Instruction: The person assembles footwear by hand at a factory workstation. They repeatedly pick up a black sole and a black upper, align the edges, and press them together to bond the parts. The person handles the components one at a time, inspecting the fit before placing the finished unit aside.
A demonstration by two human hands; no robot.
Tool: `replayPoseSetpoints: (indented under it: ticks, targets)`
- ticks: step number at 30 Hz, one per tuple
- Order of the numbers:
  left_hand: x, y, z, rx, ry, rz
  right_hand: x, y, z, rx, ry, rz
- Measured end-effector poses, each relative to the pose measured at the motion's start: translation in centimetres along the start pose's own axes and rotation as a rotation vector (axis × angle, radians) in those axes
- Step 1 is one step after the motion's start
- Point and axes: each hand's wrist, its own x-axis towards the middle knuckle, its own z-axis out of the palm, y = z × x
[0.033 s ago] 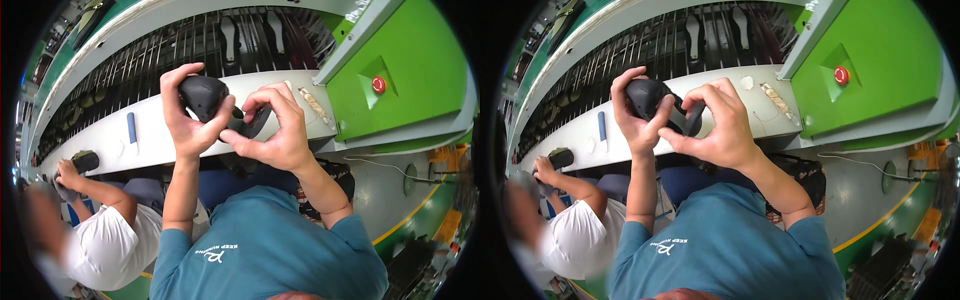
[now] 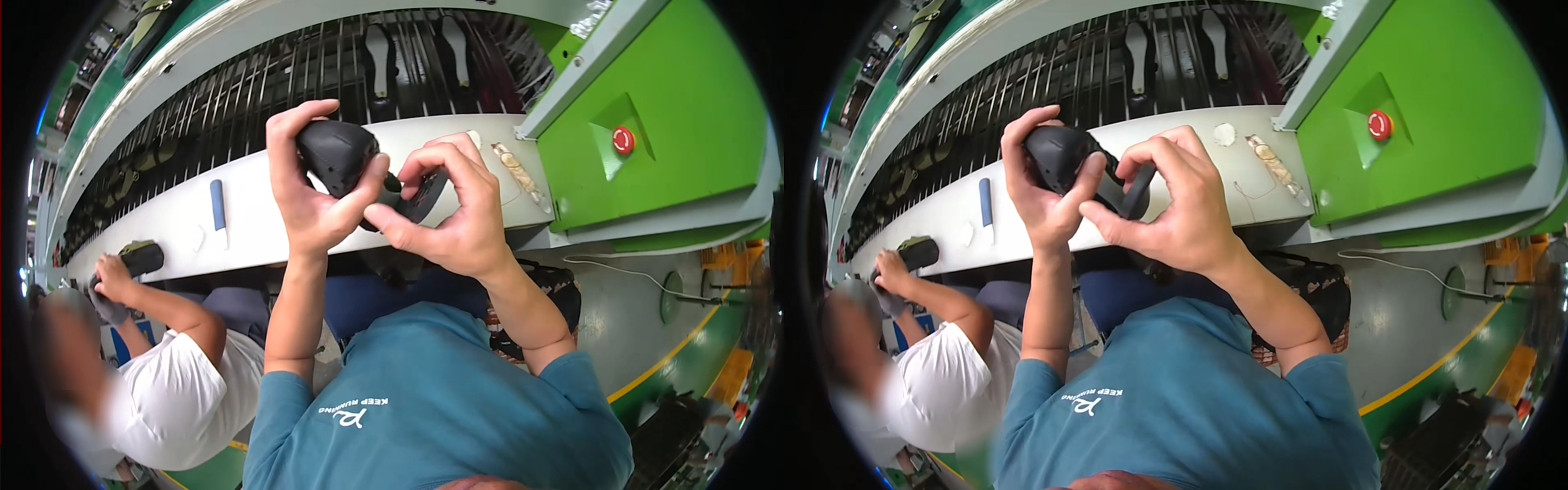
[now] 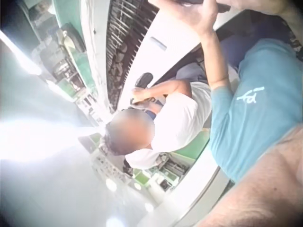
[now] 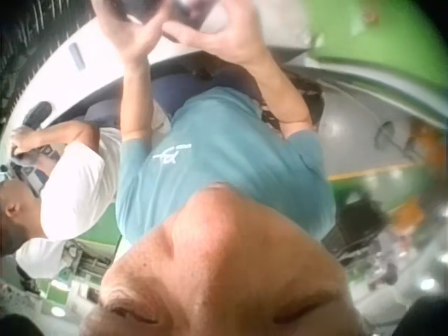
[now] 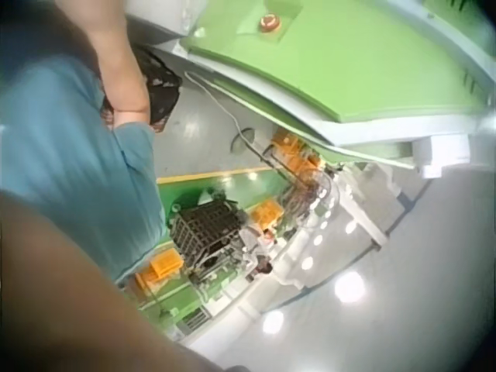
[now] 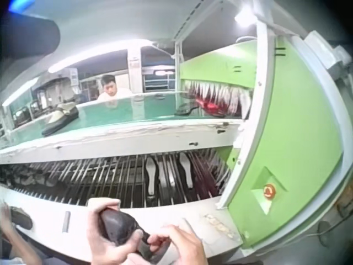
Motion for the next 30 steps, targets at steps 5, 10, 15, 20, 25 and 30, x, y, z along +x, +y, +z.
replayPoseSetpoints:
  ticks: [5, 10, 15, 20, 25, 30]
  targets:
    - [0.2, -0.4, -0.3, 0.020, -0.002, -0.023, 0.4, 0.6, 1.2, 0.096, 0.082, -0.097]
    - [0.5, -1.0, -0.5, 0.018, -0.017, -0.030, 0.0, 0.7, 2.1, 0.278, 0.084, 0.032]
    - [0.7, -1.5, -0.7, 0.007, -0.031, -0.066, -0.3, 1.3, 2.1, 0.305, 0.033, 0.050]
    - [1.0, -1.8, -1.5, -0.086, -0.045, -0.105, 0.2, 1.7, 3.6, 0.283, 0.056, -0.064]
    - [1.2, -5.5, -1.6, -0.204, -0.012, -0.127, -0.2, 4.1, 6.8, 0.094, 0.115, -0.071]
    - [1.6, -7.9, -1.9, -0.312, 0.025, -0.207, 0.7, 5.2, 8.5, -0.021, 0.172, -0.131]
